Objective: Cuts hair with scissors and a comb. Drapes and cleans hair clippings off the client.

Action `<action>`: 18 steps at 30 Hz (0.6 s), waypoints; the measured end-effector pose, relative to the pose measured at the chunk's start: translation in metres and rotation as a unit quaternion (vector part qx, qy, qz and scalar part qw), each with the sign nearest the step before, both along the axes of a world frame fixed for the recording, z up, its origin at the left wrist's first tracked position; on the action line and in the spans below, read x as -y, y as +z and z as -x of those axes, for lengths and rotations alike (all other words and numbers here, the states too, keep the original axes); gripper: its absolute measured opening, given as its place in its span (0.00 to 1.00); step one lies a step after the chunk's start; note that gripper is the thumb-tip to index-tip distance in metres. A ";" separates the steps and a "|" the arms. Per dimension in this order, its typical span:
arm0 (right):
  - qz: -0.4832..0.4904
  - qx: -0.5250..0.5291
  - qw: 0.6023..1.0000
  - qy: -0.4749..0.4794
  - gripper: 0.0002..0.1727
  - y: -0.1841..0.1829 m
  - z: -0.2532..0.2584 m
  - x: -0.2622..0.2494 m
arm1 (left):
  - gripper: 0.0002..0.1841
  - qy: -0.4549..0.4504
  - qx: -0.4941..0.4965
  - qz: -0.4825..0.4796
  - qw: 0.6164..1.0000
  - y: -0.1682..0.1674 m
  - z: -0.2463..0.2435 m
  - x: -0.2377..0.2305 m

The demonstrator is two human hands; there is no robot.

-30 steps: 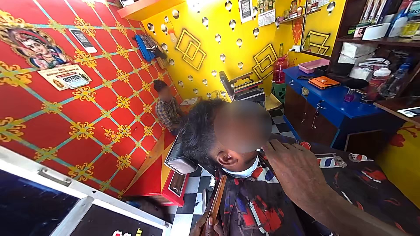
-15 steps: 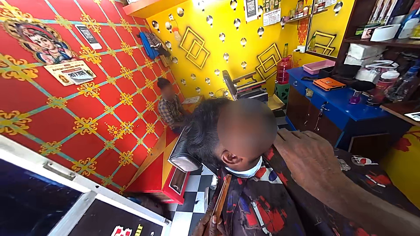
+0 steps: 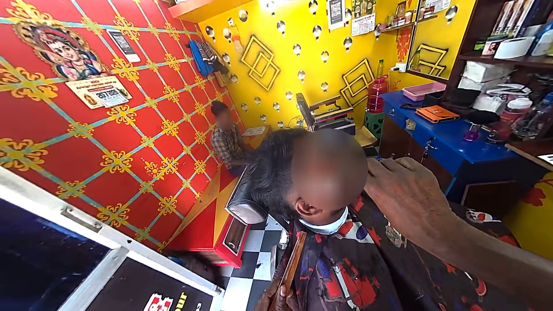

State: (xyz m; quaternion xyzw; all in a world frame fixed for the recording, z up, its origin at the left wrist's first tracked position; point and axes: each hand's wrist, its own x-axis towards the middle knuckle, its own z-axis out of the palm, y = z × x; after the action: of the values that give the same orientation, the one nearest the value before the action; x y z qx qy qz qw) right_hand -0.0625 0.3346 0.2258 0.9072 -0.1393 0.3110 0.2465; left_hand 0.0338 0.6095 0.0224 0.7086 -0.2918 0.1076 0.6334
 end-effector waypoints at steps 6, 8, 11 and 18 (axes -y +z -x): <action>-0.003 0.001 1.000 0.003 0.17 0.002 0.003 0.000 | 0.11 0.008 0.004 -0.015 1.000 0.001 0.002 -0.001; -0.002 0.005 1.000 0.006 0.19 0.002 0.005 0.002 | 0.11 0.012 0.007 -0.019 1.000 0.001 0.002 -0.001; 0.002 0.000 1.000 0.001 0.19 0.000 0.005 0.004 | 0.11 0.009 0.008 -0.020 1.000 0.000 0.001 -0.002; 0.018 -0.008 1.000 -0.004 0.16 0.000 0.001 -0.003 | 0.11 0.008 0.002 -0.020 1.000 -0.001 0.003 0.000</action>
State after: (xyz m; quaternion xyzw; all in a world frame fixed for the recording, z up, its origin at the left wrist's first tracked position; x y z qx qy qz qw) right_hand -0.0634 0.3381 0.2260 0.9045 -0.1352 0.3052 0.2655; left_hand 0.0305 0.6094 0.0217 0.7229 -0.2895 0.1079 0.6181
